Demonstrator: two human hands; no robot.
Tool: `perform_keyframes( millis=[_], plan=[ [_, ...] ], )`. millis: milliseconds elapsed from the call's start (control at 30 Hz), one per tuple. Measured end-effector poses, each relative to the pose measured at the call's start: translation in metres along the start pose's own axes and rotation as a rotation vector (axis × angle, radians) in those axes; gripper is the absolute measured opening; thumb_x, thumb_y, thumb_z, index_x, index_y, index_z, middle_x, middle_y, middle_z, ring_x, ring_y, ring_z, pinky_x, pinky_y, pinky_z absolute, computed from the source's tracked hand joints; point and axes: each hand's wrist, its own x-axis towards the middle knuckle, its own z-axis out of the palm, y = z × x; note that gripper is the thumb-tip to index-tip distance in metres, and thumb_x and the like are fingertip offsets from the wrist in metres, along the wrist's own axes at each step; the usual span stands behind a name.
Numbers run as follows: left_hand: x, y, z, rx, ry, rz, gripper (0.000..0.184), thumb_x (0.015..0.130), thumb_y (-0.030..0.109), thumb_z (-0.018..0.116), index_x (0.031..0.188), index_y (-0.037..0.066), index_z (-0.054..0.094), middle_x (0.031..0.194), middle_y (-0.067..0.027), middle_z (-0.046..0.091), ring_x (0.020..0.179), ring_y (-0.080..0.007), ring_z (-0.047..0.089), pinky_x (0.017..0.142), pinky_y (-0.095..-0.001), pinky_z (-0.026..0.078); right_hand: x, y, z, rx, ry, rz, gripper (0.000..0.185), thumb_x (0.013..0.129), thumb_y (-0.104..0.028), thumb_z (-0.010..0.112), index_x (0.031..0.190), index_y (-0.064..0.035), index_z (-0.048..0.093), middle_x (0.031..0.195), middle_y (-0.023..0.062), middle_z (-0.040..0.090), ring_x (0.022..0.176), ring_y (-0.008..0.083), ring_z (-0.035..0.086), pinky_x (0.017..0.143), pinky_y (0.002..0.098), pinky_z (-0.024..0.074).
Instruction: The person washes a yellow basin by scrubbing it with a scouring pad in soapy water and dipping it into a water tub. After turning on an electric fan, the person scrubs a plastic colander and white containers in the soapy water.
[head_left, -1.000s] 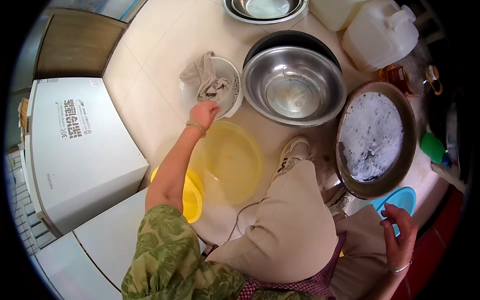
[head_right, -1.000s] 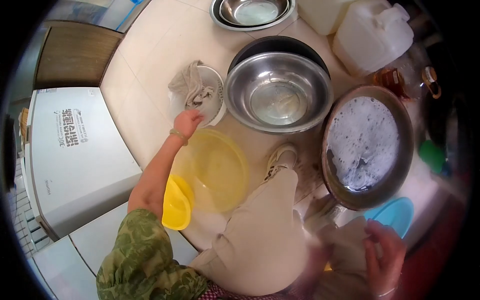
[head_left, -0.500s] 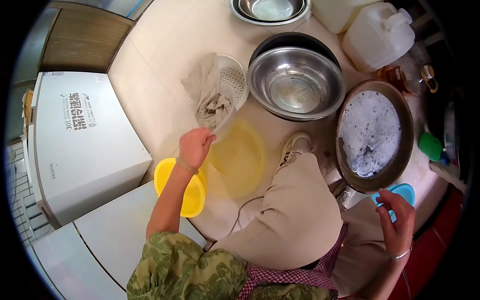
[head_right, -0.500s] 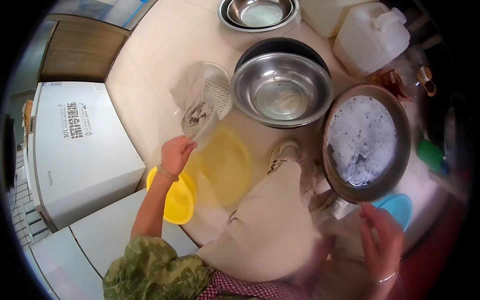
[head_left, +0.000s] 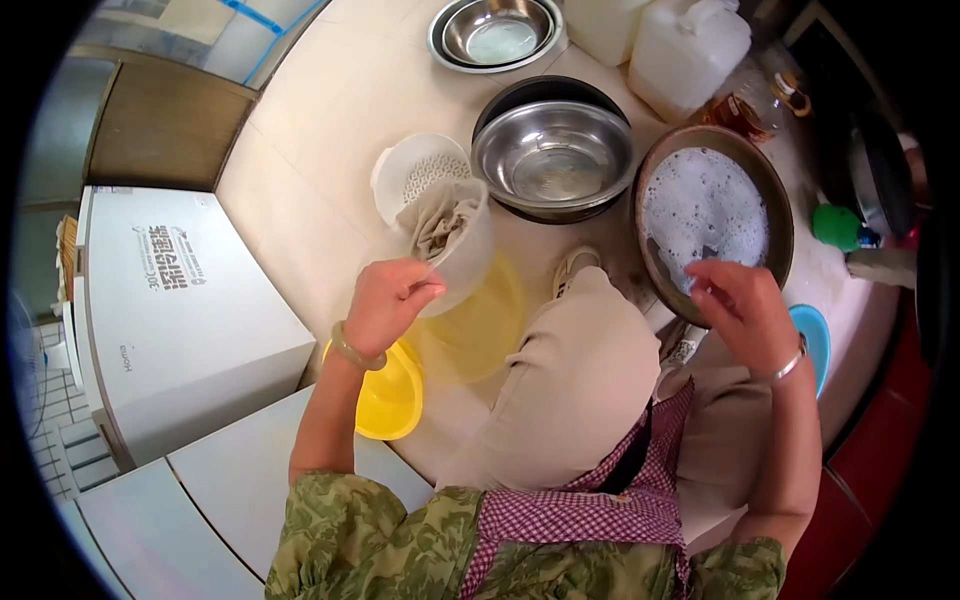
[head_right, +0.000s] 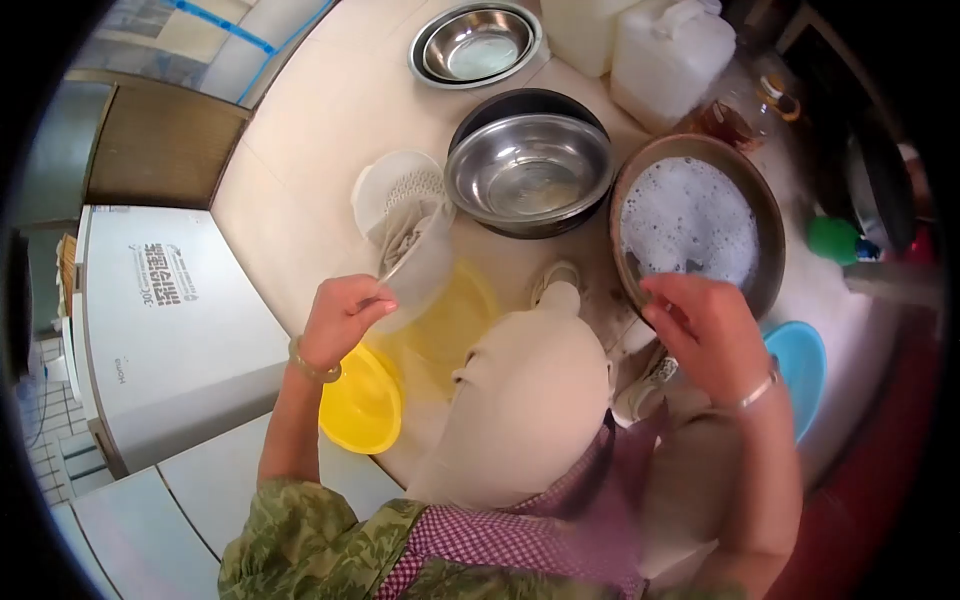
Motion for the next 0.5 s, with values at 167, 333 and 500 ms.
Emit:
perform_keyframes(
  millis=[167,333,500],
  plan=[
    [0.032,0.044,-0.024,-0.257,-0.097,0.089,0.01,0.082,0.012,0.068,0.079,0.003,0.067,0.07,-0.0051,0.063,0.06,-0.0144,0.056,0.058,-0.0262,0.044,0.006,0.003,0.005,-0.077,0.008,-0.098,0.021,0.082,-0.01,0.063,0.099,0.0005,0.065,0.078,0.0202,0.062,0.068,0.0342,0.061,0.065,0.0411,0.0477],
    [0.118,0.054,-0.053,-0.652,-0.155,-0.006,0.019,0.09,0.025,0.064,0.087,0.007,0.067,0.073,-0.0001,0.063,0.063,-0.0093,0.057,0.059,-0.022,0.045,0.016,0.018,0.011,-0.095,0.048,-0.133,0.02,0.081,-0.013,0.064,0.097,-0.0011,0.066,0.078,0.018,0.065,0.073,0.0333,0.063,0.067,0.0398,0.0496],
    [0.164,0.034,-0.033,-1.076,-0.125,-0.228,0.031,0.092,0.04,0.061,0.089,0.009,0.064,0.072,0.0019,0.062,0.063,-0.0075,0.057,0.056,-0.0192,0.046,0.021,0.025,0.009,-0.102,0.143,-0.153,0.022,0.081,-0.016,0.063,0.097,-0.002,0.067,0.079,0.0164,0.067,0.074,0.0327,0.064,0.069,0.0396,0.0506]
  ],
)
